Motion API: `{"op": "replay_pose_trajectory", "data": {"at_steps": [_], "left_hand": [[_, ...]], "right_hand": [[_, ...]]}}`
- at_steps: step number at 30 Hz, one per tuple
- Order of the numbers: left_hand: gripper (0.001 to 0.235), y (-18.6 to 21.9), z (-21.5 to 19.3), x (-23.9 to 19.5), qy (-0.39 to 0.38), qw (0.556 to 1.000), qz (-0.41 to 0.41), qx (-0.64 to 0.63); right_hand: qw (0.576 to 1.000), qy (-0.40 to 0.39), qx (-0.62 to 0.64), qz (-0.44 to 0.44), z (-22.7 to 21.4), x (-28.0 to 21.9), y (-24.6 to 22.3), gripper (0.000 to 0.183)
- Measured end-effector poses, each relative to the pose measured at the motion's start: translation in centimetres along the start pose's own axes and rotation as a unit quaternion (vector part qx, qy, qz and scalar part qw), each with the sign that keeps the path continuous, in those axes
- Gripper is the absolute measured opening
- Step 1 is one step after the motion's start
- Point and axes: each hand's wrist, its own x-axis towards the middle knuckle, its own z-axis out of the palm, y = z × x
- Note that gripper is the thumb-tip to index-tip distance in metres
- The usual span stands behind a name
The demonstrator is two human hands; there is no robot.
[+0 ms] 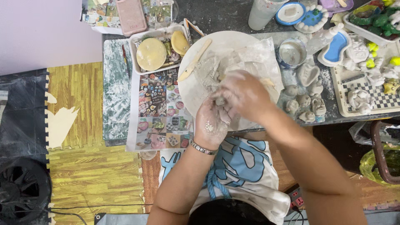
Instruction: The person shapes a small piece of grey clay on a white rotating plate, using their hands and a wooden modeling tool to refine the form. They repeatedly roll the clay between their palms and use the tool to smooth and detail the surface, occasionally dipping their fingers into a water container to adjust the clay's consistency.
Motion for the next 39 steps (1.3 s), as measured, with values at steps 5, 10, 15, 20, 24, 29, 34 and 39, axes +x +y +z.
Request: {"op": "replay_pose_trajectory", "data": {"at_steps": [5, 10, 15, 20, 24, 29, 34, 39], "left_hand": [[0.037, -0.3, -0.9, -0.1, -0.049, 0.998, -0.01, -0.041], [0.034, -0.4, -0.4, -0.4, -0.009, 0.999, 0.015, -0.038], [0.031, -0.3, -0.1, -0.7, -0.017, 0.998, 0.041, -0.05], [0.034, -0.3, 1.2, -1.5, 0.046, 0.997, 0.046, 0.033], [0.039, -0.3, 1.9, -2.2, 0.03, 0.997, 0.042, 0.058], [0.048, -0.8, 1.0, -2.5, 0.01, 0.994, 0.047, 0.098], [0.047, -1.3, 0.4, -2.1, -0.022, 0.997, 0.021, 0.073], [0.045, -2.2, 0.7, -1.8, 0.008, 0.999, 0.014, 0.049]], "right_hand": [[0.997, 0.013, 0.075, 0.008, 0.0, -0.9, -1.9, 0.028], [0.996, 0.032, 0.078, 0.0, -0.5, -0.8, -3.1, 0.026], [0.997, 0.038, 0.066, -0.006, -1.4, -1.6, -3.7, 0.032], [0.996, 0.052, 0.065, 0.007, -1.7, -2.1, -4.2, 0.034], [0.994, 0.07, 0.082, 0.007, -1.8, -2.4, -4.2, 0.04], [0.991, 0.071, 0.107, 0.028, -2.0, -2.5, -3.7, 0.044], [0.983, 0.103, 0.137, 0.06, -1.7, -2.3, -3.5, 0.053], [0.983, 0.11, 0.136, 0.055, -1.2, -2.3, -3.3, 0.047]]}}
